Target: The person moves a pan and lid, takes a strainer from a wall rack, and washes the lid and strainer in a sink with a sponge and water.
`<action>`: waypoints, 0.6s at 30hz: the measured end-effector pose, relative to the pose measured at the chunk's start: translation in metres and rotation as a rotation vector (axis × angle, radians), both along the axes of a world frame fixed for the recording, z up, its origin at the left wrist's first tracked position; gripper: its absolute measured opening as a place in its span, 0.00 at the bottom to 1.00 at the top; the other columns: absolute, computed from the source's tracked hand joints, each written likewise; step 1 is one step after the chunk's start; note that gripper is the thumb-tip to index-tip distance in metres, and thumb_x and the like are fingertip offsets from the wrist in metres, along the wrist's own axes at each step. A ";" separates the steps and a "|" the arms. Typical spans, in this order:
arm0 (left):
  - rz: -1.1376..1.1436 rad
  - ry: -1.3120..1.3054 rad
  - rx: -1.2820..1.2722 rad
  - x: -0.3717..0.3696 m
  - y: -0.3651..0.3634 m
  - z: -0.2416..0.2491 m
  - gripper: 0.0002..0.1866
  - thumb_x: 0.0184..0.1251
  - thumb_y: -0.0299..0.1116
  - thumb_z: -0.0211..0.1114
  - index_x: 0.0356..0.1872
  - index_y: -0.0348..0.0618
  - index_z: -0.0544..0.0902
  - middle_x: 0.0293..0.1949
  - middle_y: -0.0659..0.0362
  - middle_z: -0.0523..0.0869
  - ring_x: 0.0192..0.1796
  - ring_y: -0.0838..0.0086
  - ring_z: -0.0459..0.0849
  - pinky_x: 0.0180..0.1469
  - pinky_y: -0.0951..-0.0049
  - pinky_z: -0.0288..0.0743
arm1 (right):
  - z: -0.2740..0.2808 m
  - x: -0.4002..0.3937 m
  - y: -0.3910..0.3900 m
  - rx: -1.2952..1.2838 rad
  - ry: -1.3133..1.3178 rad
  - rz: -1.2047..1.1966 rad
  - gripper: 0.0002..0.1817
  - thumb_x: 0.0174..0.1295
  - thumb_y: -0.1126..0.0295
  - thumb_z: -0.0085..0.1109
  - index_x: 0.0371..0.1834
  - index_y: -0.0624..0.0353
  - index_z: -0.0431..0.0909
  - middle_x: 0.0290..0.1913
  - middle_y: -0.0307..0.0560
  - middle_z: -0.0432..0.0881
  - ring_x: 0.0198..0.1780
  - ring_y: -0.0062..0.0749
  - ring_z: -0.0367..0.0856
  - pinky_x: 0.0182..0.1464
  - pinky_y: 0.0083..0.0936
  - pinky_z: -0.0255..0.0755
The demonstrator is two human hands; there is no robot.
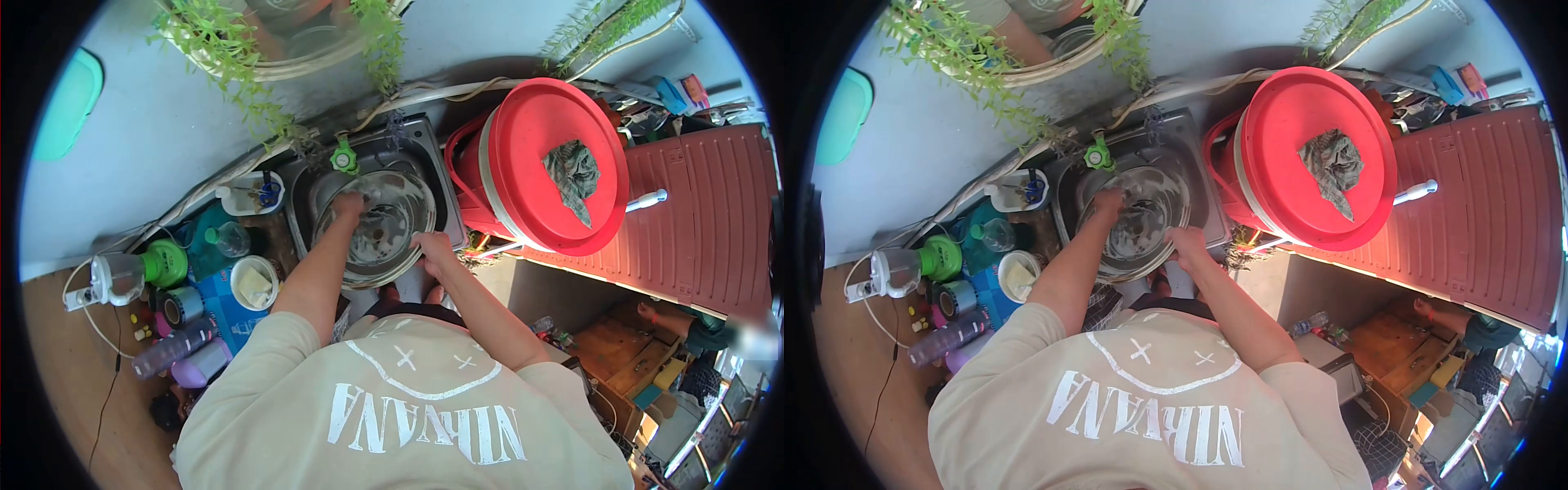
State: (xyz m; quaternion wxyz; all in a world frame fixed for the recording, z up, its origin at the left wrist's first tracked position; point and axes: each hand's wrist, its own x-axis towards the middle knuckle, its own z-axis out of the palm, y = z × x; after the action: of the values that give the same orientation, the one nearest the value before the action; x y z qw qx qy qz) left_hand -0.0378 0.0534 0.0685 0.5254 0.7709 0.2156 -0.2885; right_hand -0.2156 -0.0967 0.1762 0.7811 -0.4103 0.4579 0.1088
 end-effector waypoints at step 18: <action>0.089 -0.153 -0.389 0.048 -0.038 -0.122 0.13 0.60 0.34 0.61 0.39 0.33 0.81 0.33 0.49 0.84 0.36 0.58 0.85 0.41 0.61 0.80 | -0.003 0.021 0.017 -0.196 0.020 -0.012 0.08 0.45 0.81 0.59 0.30 0.69 0.81 0.29 0.47 0.82 0.31 0.35 0.83 0.34 0.31 0.80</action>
State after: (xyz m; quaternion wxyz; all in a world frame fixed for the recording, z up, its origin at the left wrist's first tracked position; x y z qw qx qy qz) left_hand 0.0104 0.0150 -0.0537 0.6913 0.6643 0.1492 -0.2420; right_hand -0.1944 -0.0794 0.1733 0.7332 -0.4808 0.4767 0.0631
